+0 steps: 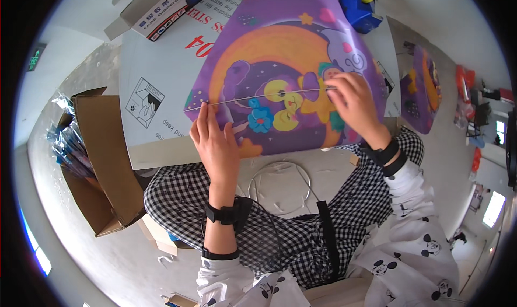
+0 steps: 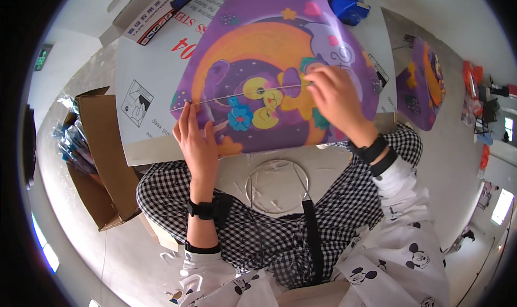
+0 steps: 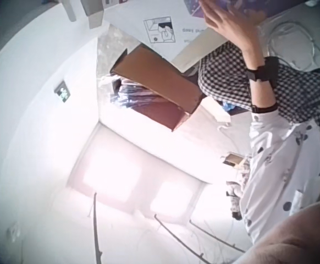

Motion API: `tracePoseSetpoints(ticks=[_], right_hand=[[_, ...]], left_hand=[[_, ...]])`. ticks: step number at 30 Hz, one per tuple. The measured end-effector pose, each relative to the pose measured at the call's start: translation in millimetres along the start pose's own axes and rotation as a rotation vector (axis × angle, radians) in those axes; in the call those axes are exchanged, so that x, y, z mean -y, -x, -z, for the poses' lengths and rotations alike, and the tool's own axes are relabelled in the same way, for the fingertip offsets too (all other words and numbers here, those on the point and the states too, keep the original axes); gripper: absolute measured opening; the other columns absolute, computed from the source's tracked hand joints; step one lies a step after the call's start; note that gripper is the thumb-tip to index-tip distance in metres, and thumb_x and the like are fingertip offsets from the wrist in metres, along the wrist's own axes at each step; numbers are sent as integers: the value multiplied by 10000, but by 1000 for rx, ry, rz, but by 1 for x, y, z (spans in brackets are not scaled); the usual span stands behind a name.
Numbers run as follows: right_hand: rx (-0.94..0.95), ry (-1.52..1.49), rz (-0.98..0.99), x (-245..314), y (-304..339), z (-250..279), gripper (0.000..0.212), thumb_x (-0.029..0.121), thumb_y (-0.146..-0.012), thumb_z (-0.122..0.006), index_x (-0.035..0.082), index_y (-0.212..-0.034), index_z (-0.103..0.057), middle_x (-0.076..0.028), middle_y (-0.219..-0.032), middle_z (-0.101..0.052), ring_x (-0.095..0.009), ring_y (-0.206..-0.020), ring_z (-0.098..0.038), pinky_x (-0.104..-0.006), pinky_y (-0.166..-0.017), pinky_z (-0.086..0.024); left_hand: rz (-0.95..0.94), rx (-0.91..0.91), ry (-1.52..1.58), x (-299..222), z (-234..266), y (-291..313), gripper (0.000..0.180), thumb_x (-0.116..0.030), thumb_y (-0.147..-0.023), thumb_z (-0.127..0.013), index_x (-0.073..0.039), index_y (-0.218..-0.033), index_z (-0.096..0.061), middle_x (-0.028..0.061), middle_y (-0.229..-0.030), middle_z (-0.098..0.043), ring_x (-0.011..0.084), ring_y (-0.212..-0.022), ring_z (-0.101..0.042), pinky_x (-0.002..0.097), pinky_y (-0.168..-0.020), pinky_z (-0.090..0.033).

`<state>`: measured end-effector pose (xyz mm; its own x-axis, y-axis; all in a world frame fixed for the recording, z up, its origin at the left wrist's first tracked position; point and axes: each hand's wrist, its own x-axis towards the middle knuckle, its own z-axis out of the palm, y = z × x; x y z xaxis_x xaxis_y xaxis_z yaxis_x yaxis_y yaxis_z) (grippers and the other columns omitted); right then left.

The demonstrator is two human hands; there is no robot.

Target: Assembling a purple plastic kite by inserting structural rods and securing them with tape.

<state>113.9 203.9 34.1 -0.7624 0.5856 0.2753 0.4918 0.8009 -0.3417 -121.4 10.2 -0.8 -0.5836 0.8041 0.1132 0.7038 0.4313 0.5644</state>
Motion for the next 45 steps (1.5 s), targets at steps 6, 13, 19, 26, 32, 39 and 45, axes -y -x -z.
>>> tracePoseSetpoints(ticks=[6,13,19,26,32,39,45], right_hand=[[6,-142,24,37,-28,-45,190,77,-778,-670,102,-963,-631,-30,-941,-581,-248,-939,-574,-380,-831,-441],[-7,-173,118,68,-49,-75,195,118,-736,-716,86,-911,-636,-26,-887,-561,-224,-902,-564,-371,-826,-428],[-59,-62,181,83,-64,-100,113,107,-709,-702,99,-738,-593,-16,-747,-530,-200,-797,-546,-344,-769,-417],[-74,18,276,67,-64,-95,122,93,-713,-683,105,-695,-563,-11,-718,-521,-195,-770,-548,-340,-762,-420],[4,-34,240,41,-51,-72,120,110,-753,-690,102,-735,-571,-16,-766,-547,-214,-807,-559,-356,-794,-416],[33,-216,112,35,-35,-68,91,83,-778,-678,104,-843,-619,-12,-855,-563,-226,-874,-559,-370,-827,-422],[-4,-177,97,37,-34,-73,85,66,-777,-666,94,-840,-615,-15,-843,-560,-224,-868,-557,-364,-823,-427]], left_hand=[[30,20,29,-5,-1,-3,508,-54,-841,-621,-1,-1324,-474,124,-1380,-468,348,-1224,-408,417,-1037,-365],[3,-22,69,-2,-2,-4,516,-52,-828,-637,-7,-1313,-467,128,-1342,-502,351,-1201,-425,429,-1026,-362],[13,-23,78,-1,0,-4,516,-54,-827,-641,5,-1308,-464,134,-1327,-510,351,-1199,-427,427,-1025,-362],[19,-12,86,-4,3,-6,511,-43,-830,-634,10,-1307,-458,137,-1333,-505,355,-1208,-423,424,-1031,-364],[45,2,77,-3,5,-5,507,-41,-834,-633,11,-1305,-456,138,-1349,-495,349,-1217,-419,412,-1037,-370],[54,8,83,-5,4,-6,506,-38,-833,-637,5,-1304,-458,124,-1337,-503,341,-1220,-415,409,-1035,-373],[44,4,68,-4,3,-6,519,-35,-824,-643,3,-1307,-457,122,-1330,-507,339,-1210,-418,409,-1031,-372]])
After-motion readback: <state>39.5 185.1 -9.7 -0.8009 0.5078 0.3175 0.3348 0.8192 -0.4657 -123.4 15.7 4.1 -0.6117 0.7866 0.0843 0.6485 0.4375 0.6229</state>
